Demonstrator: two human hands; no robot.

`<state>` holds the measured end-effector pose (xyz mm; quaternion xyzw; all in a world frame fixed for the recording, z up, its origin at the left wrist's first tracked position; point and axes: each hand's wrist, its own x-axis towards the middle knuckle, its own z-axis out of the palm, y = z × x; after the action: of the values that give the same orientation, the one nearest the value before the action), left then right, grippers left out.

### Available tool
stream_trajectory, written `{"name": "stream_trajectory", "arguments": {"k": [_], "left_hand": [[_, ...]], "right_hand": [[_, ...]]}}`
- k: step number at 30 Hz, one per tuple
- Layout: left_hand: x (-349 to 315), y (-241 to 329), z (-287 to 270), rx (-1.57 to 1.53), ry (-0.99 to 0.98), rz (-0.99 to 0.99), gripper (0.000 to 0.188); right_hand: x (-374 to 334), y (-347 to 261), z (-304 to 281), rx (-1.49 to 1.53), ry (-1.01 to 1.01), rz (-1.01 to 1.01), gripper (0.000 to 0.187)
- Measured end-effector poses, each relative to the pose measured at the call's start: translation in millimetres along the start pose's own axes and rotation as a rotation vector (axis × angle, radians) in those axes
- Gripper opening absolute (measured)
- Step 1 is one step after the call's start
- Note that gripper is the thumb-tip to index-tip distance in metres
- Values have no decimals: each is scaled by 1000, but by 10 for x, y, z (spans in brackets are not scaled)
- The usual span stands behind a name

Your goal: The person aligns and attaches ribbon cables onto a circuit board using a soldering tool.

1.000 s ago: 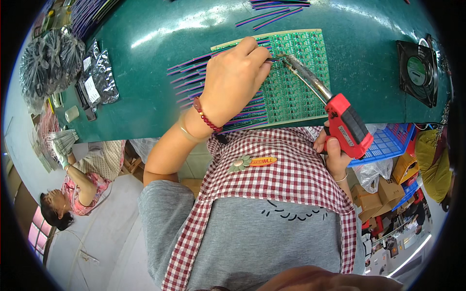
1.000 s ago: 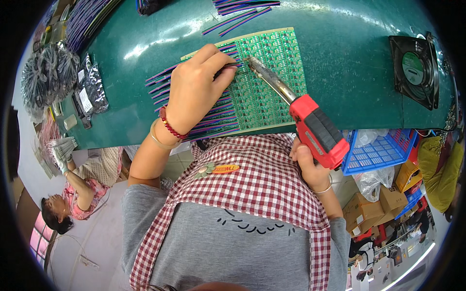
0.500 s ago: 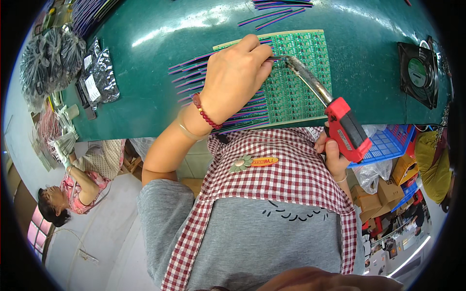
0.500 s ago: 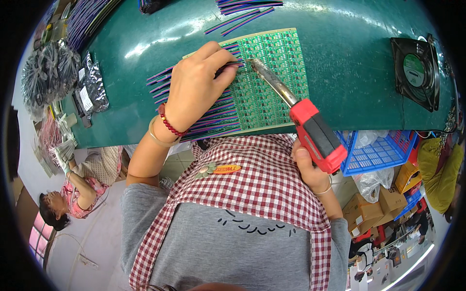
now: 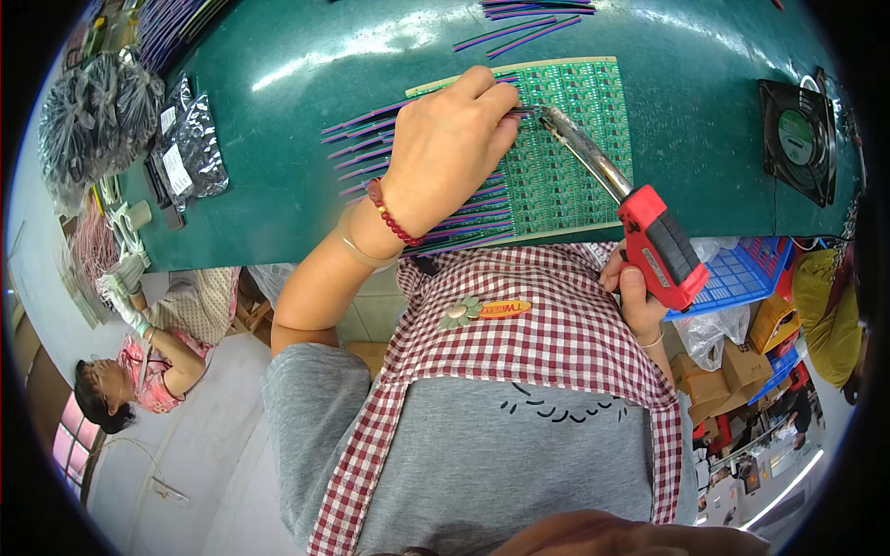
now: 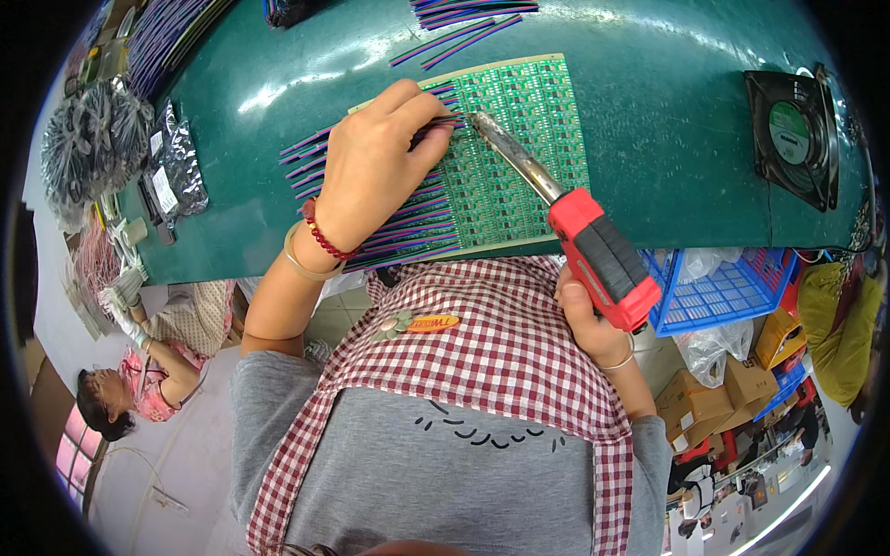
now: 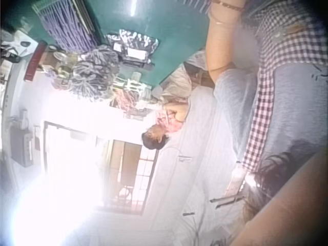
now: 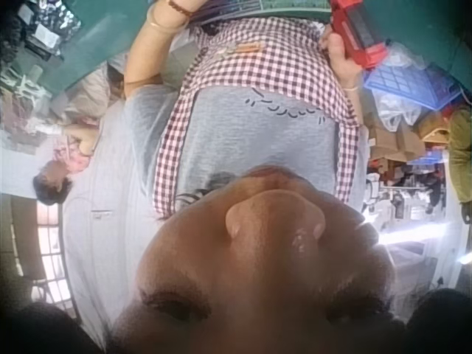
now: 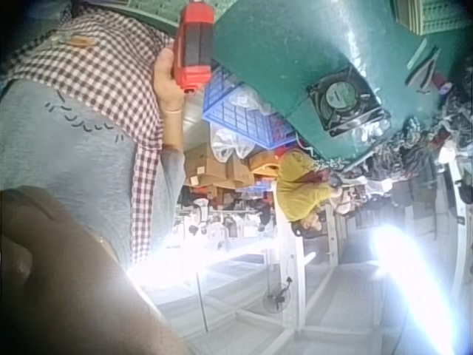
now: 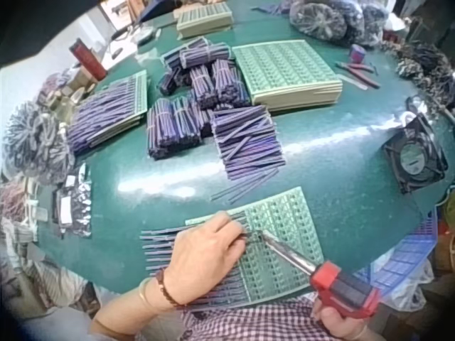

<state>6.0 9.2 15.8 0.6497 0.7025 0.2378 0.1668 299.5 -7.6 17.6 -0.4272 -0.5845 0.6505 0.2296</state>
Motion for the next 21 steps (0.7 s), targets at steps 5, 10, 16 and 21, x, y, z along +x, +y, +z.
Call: {"name": "stream_trajectory", "arguments": {"k": [5,10,16,21], "left_hand": [[4,8,-3,-23,15,2,8],[6,0,2,-20,8,-3,8],[6,8,-4,-11,-3,-8,8],[14,-9,-4,-17,9,8,8]], "right_hand": [[-9,42,-10,-79,-18,6,40],[-27,13,-12,21,34,-18,47],[-66,63,-23,-23,35,-32,50],[-76,85,-33,-25,17,-31,48]]}}
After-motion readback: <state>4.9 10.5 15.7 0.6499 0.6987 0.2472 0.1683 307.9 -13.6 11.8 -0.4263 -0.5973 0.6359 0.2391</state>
